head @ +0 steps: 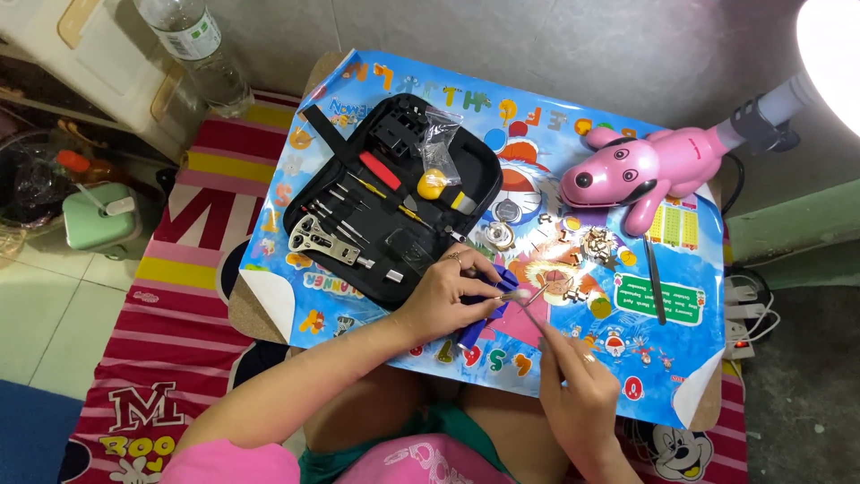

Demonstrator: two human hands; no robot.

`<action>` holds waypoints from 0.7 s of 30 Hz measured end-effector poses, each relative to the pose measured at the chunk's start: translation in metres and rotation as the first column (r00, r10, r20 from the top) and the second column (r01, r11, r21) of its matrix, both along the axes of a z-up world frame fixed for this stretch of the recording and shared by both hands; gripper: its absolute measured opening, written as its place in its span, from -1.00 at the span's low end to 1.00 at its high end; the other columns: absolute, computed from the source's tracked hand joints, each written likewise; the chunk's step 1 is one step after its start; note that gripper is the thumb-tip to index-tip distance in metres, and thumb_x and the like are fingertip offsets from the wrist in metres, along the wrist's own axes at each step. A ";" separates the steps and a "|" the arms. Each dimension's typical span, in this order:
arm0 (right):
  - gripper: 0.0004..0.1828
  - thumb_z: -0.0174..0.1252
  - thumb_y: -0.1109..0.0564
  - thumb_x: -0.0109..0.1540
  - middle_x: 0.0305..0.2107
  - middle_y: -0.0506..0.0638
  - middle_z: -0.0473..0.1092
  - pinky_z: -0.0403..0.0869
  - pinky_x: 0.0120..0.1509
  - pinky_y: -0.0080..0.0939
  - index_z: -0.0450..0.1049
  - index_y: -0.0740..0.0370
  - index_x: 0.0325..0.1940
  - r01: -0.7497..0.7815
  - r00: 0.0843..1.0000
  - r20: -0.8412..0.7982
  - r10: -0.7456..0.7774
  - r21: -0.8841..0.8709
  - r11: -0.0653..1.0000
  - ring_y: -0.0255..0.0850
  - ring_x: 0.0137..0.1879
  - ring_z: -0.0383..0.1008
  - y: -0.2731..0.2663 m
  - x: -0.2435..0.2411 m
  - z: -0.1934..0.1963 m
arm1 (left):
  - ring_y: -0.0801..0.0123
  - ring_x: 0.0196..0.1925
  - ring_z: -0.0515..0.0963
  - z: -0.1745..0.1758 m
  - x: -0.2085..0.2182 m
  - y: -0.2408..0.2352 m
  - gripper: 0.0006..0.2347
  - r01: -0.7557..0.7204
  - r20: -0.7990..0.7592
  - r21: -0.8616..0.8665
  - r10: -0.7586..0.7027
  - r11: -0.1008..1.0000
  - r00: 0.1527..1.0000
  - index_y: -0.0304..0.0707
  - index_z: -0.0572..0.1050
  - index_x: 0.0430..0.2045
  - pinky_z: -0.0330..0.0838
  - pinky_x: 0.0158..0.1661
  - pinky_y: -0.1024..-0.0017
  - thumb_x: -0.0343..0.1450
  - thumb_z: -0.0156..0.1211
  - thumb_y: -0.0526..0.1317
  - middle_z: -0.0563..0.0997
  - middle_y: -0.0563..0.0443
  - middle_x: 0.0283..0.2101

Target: The person sits at a small table with a tool kit open and uses tweezers and small hand tools to work on a round watch, handling tiny components and a small plastic container of parts while repairing the watch under a lamp.

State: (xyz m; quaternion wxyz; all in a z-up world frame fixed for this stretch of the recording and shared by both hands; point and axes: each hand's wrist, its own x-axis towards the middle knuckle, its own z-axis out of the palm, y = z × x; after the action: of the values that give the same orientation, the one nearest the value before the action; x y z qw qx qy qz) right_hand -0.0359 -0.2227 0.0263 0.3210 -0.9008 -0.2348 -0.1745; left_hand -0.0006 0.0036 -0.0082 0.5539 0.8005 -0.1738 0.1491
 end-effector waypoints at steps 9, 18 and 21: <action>-0.71 0.26 0.46 0.15 -0.37 0.11 0.55 0.27 -0.52 -0.34 0.58 0.44 -0.04 -0.011 1.000 -0.010 0.011 -0.007 1.000 -0.30 -0.55 0.34 0.000 0.000 0.005 | 0.33 -0.06 0.46 -0.001 -0.001 0.001 -0.87 0.019 0.000 -0.009 -0.019 1.000 1.000 -0.23 0.72 -0.42 0.44 -0.06 0.44 0.22 0.36 -0.39 0.62 0.08 -0.19; -0.69 0.24 0.50 0.14 -0.39 0.14 0.55 0.31 -0.51 -0.37 0.57 0.45 -0.03 -0.008 1.000 -0.024 0.009 0.042 0.999 -0.30 -0.51 0.38 0.001 0.003 0.002 | 0.35 -0.05 0.46 0.000 0.002 0.002 -0.86 0.028 -0.001 -0.004 -0.028 1.000 1.000 -0.22 0.72 -0.41 0.44 -0.03 0.44 0.22 0.36 -0.39 0.63 0.10 -0.19; -0.70 0.24 0.50 0.14 -0.42 0.11 0.54 0.28 -0.52 -0.37 0.57 0.43 -0.04 0.002 1.000 -0.029 0.000 0.044 0.999 -0.32 -0.54 0.35 0.000 0.002 0.000 | 0.36 -0.06 0.45 0.001 0.000 0.001 -0.88 0.027 -0.014 -0.015 -0.027 1.000 1.000 -0.25 0.72 -0.42 0.45 -0.03 0.46 0.23 0.36 -0.39 0.63 0.09 -0.19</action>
State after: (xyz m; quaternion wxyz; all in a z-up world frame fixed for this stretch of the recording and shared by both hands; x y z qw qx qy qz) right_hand -0.0339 -0.2230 0.0267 0.3442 -0.8960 -0.2257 -0.1667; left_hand -0.0008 0.0045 -0.0068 0.5631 0.7949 -0.1796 0.1373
